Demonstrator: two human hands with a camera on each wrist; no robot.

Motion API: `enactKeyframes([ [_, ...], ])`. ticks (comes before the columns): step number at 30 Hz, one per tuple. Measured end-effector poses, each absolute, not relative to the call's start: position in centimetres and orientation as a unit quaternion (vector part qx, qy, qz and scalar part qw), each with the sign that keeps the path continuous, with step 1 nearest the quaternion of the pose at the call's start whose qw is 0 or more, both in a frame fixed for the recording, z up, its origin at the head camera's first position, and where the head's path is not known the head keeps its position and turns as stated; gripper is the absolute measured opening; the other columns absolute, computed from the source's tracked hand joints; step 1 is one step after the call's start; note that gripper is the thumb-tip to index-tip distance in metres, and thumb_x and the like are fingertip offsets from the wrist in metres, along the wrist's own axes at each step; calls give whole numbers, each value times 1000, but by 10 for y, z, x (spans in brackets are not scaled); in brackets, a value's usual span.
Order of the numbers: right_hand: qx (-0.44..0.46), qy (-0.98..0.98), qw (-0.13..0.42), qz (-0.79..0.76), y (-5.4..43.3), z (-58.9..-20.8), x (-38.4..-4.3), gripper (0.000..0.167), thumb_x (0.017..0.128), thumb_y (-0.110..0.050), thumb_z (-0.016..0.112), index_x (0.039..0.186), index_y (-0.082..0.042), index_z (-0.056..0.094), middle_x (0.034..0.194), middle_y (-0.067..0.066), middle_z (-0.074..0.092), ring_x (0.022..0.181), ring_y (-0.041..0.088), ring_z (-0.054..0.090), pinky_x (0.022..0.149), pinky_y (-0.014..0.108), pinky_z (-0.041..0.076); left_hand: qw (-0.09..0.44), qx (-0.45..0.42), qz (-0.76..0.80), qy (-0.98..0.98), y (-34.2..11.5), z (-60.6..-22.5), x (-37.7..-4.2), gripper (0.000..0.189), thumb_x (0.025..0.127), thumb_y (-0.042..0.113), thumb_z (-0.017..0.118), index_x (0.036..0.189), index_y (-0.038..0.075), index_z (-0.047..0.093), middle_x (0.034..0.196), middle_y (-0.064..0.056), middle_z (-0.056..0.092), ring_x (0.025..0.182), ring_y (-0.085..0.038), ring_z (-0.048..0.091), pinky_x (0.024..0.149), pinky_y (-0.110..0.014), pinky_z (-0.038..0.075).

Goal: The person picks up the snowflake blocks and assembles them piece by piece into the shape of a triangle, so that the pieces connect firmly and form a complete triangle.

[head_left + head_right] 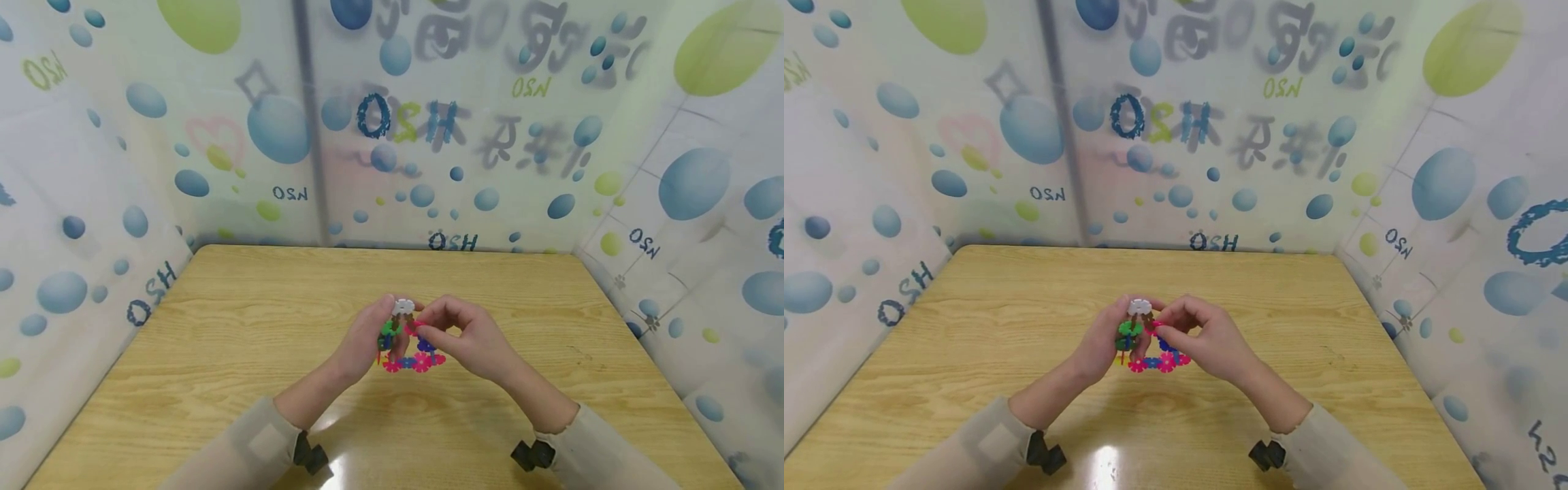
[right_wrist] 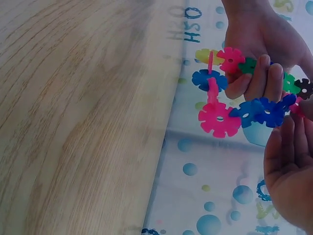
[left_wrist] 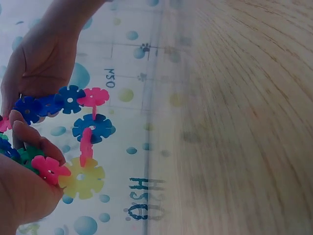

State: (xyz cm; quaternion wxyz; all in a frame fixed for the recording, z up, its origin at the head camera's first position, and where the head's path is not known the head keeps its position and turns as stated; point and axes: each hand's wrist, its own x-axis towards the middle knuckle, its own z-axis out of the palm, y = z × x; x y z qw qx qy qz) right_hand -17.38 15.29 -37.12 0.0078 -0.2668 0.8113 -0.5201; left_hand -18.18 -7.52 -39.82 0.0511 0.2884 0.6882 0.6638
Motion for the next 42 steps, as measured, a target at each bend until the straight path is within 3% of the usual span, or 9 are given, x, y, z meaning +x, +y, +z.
enactKeyframes([
  [8, -259, 822, 3, -506, 151, -371, -172, 10, 101, -17, 81, 110, -20, 79, 98, -3, 77, 89, 19, 70, 78, 29, 61, 67, 254, 662, 702, -73, -397, -182, 74, 116, 58, 16, 139, 10, 67, 73, -3, 60, 63, -15, 54, 58, -24, 49],
  [15, -261, 820, -16, -509, 149, -372, -170, 9, 101, -17, 81, 109, -20, 79, 97, -4, 76, 87, 19, 66, 75, 28, 59, 80, 244, 693, 674, -69, -396, -181, 82, 115, 59, 10, 137, 5, 68, 70, 0, 56, 61, -14, 48, 56, -23, 45],
  [25, -281, 809, -59, -513, 148, -374, -167, 9, 101, -12, 80, 107, -18, 80, 100, -3, 78, 83, 17, 62, 72, 27, 56, 85, 246, 675, 690, -70, -390, -179, 73, 112, 57, 20, 134, 8, 69, 71, -2, 54, 62, -15, 48, 56, -24, 43],
  [35, -279, 810, -86, -509, 147, -377, -165, 10, 101, -11, 80, 108, -18, 80, 100, -4, 78, 81, 14, 59, 72, 26, 52, 118, 252, 690, 668, -69, -390, -179, 80, 112, 62, 15, 131, 5, 67, 78, -2, 65, 65, -15, 56, 58, -25, 49],
  [42, -285, 802, -97, -517, 148, -377, -165, 11, 100, -8, 80, 106, -17, 80, 96, -3, 74, 76, 14, 58, 65, 26, 52, 131, 234, 679, 683, -70, -388, -180, 77, 110, 65, 18, 133, 9, 66, 86, -4, 64, 72, -18, 55, 63, -25, 48],
])
